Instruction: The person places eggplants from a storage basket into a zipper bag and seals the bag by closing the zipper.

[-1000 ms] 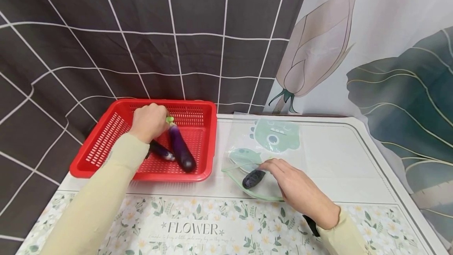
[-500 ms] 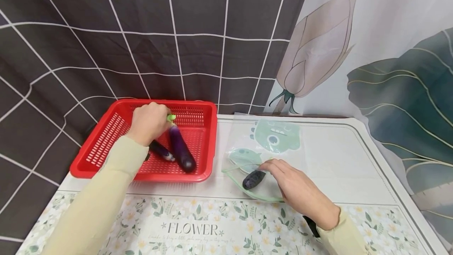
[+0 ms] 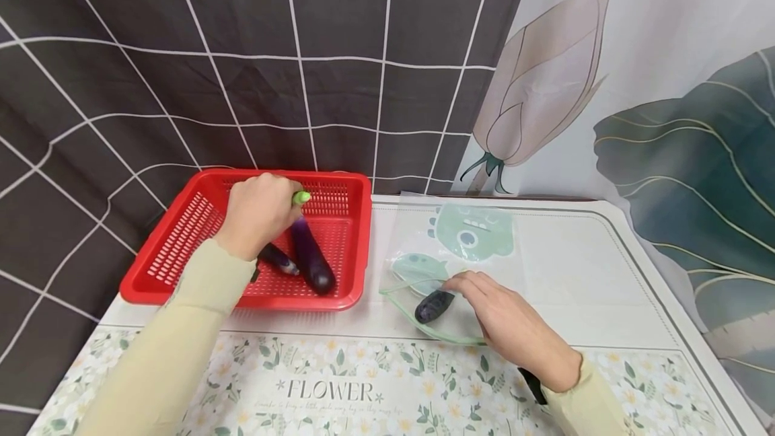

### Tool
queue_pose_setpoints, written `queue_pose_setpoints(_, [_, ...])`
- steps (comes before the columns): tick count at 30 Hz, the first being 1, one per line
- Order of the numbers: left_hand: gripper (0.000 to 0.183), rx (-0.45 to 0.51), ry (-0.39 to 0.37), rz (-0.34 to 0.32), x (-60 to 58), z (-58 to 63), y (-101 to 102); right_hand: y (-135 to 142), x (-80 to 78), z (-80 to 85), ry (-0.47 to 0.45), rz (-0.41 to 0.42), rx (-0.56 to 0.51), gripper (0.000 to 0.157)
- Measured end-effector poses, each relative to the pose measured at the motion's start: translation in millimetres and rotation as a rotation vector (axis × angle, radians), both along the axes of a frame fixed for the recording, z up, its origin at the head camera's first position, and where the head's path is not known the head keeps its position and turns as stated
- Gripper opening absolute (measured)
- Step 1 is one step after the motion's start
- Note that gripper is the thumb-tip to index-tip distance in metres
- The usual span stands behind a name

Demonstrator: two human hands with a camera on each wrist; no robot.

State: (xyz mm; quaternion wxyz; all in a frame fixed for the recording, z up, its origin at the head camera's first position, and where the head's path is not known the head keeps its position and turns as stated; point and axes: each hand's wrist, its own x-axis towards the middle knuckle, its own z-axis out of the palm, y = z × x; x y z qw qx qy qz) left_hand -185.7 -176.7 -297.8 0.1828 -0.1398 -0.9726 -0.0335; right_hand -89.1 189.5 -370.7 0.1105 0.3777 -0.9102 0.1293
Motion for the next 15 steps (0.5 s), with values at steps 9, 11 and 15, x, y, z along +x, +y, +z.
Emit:
queue_pose_setpoints(9, [0.003,0.013,0.055,-0.027,12.4,9.0,8,-1,0.8,0.5,-0.011,-0.005,0.006,0.068])
queue_pose_setpoints(11, [0.004,0.016,0.062,-0.030,15.1,10.7,11,-1,0.8,0.5,-0.011,-0.004,0.007,0.068])
queue_pose_setpoints(15, [0.005,0.025,0.051,-0.038,21.2,13.9,15,-1,0.5,0.1,-0.009,-0.001,0.005,0.067])
